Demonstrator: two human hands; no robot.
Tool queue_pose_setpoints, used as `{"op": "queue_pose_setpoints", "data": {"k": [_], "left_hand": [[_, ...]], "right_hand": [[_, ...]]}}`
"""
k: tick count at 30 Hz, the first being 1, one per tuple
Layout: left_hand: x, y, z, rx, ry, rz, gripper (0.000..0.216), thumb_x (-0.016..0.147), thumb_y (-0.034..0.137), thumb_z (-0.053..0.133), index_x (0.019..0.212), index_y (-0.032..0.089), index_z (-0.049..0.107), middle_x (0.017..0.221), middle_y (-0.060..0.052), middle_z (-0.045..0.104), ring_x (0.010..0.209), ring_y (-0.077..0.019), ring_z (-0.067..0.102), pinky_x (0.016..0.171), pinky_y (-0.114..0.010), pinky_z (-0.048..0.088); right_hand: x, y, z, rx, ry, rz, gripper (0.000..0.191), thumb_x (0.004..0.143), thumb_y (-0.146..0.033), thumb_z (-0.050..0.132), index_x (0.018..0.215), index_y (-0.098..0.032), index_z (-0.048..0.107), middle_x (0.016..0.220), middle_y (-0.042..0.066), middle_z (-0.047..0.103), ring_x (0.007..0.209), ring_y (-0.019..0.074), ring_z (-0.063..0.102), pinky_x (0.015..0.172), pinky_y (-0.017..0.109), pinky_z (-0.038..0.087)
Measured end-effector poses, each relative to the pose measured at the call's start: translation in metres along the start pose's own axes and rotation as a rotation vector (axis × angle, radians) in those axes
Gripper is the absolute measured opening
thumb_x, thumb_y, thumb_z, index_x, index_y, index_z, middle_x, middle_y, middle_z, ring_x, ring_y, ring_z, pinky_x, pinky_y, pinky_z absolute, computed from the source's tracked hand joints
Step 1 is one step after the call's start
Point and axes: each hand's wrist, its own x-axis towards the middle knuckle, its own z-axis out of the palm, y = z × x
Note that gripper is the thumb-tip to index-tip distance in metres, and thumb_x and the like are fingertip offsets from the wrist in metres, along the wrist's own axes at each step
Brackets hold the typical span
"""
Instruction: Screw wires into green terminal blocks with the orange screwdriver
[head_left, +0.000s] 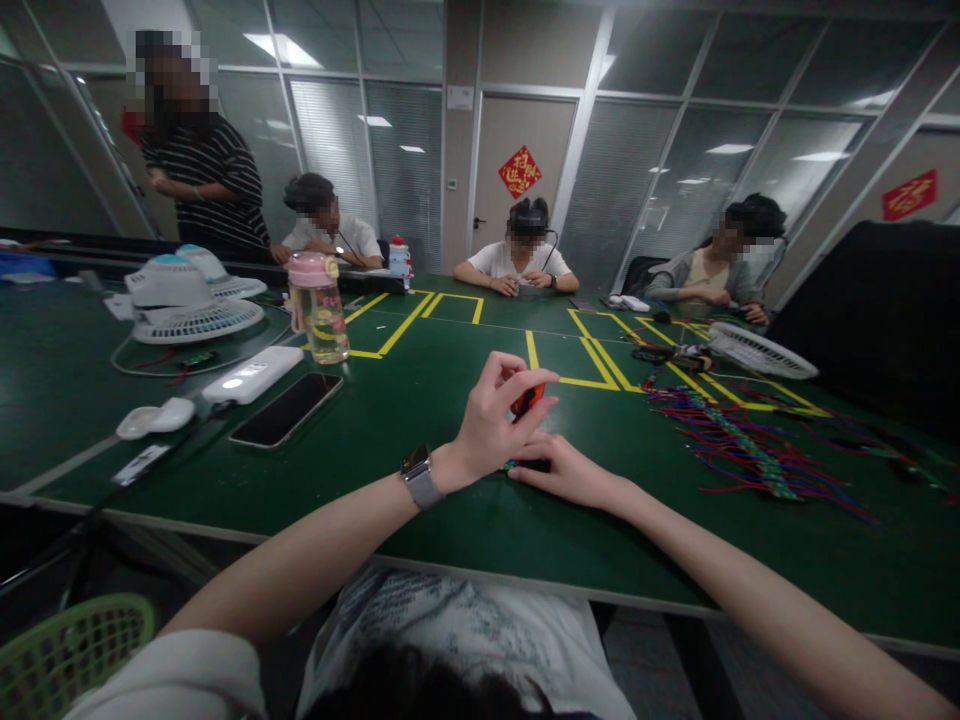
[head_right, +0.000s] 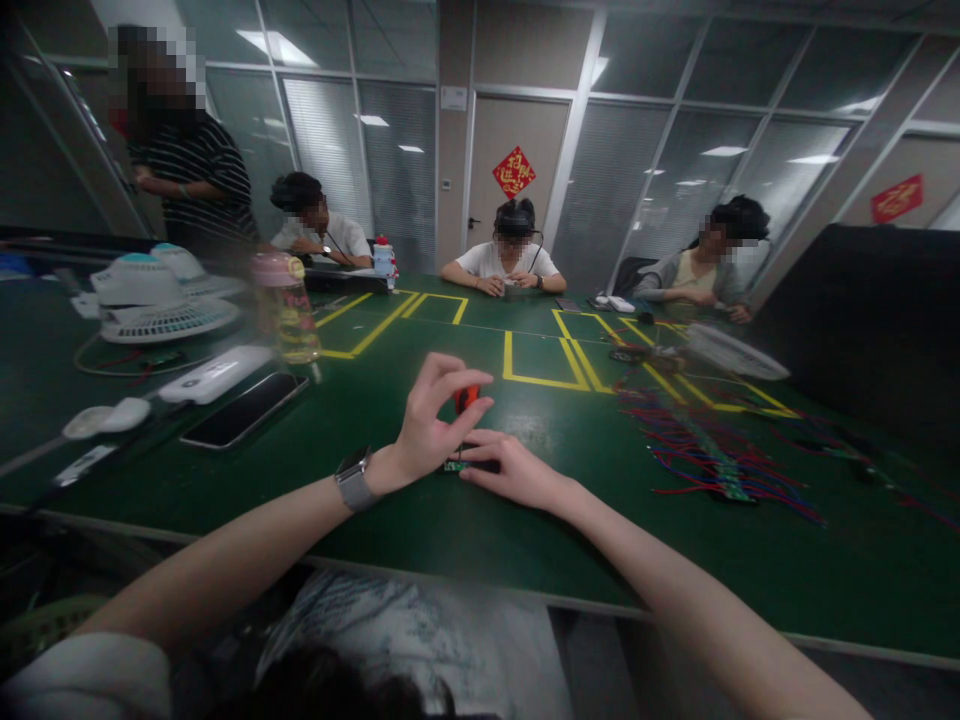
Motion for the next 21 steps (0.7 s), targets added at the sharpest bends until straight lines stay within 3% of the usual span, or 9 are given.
{"op": "queue_pose_setpoints", "data": {"k": [16, 21], "left_hand": [[-0.0005, -0.0004, 0.0002, -0.008, -0.021, -0.013, 0.016, 0.091, 0.024, 0.059, 0.106, 0.021, 0.061, 0.092, -0.002, 0.05, 0.074, -0.0112, 0.052, 0.065, -0.025, 0.049], [-0.0004, -0.0007, 0.0005, -0.034, -0.032, -0.008, 0.017, 0.091, 0.022, 0.058, 0.107, 0.021, 0.06, 0.093, -0.003, 0.052, 0.077, -0.0119, 0.054, 0.067, -0.025, 0.05]], "right_hand": [[0.0008, -0.0008, 0.0005, -0.006, -0.001, 0.003, 0.026, 0.092, -0.027, 0.06, 0.116, -0.024, 0.072, 0.111, 0.007, 0.073, 0.101, 0.0223, 0.067, 0.093, 0.036, 0.052], [0.0003, 0.0007, 0.0014, -0.017, 0.012, -0.004, 0.026, 0.092, -0.027, 0.061, 0.115, -0.023, 0.072, 0.117, 0.007, 0.071, 0.1, 0.0219, 0.068, 0.095, 0.037, 0.051]]}}
